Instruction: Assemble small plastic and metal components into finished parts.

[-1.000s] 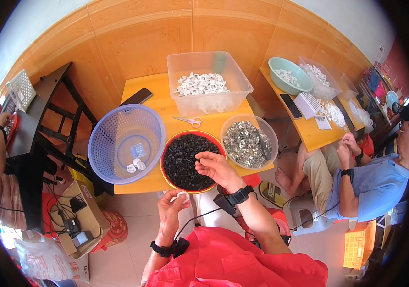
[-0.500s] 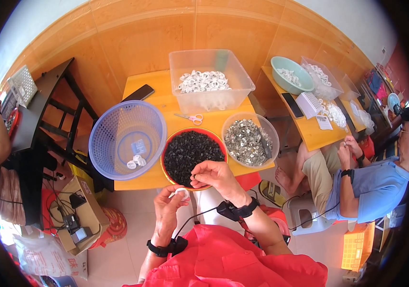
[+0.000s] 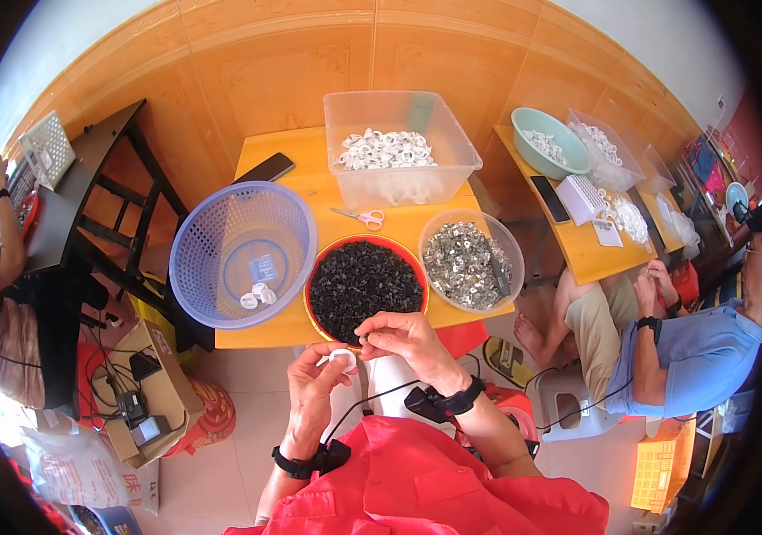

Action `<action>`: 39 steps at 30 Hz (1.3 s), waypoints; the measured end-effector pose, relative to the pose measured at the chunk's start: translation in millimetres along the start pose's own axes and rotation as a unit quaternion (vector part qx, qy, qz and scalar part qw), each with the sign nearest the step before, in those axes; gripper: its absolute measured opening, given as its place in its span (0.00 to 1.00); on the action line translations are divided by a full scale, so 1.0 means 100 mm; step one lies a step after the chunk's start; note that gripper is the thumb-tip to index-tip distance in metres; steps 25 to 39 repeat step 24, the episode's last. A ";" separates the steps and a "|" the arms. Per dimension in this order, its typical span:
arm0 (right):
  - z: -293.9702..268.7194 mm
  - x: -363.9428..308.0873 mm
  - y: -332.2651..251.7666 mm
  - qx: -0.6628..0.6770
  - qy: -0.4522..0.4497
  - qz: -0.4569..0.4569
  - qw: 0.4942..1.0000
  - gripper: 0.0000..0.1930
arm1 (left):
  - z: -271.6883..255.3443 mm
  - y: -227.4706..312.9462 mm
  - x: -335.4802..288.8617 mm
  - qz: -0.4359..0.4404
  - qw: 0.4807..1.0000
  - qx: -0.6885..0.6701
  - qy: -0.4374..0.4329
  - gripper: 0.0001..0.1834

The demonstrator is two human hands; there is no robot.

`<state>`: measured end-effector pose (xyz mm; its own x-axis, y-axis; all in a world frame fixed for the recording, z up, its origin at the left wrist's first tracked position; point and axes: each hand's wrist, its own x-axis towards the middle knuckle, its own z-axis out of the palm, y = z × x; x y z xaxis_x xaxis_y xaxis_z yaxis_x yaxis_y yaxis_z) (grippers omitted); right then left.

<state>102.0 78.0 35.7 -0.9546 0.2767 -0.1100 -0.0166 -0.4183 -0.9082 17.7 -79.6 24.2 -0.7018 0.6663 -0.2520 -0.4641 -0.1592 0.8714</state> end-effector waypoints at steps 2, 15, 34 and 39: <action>0.00 -0.01 0.01 0.010 0.001 0.002 1.000 0.08 | 0.00 0.00 -0.01 0.001 1.000 -0.001 -0.001 0.09; 0.06 -0.08 0.05 0.007 0.057 0.015 0.998 0.06 | 0.02 -0.02 -0.02 0.053 0.998 0.013 0.011 0.08; 0.24 -0.13 0.18 -0.191 0.112 -0.117 0.968 0.03 | 0.02 -0.13 0.01 0.163 0.979 0.125 0.000 0.14; 0.24 -0.13 0.18 -0.191 0.112 -0.117 0.968 0.03 | 0.02 -0.13 0.01 0.163 0.979 0.125 0.000 0.14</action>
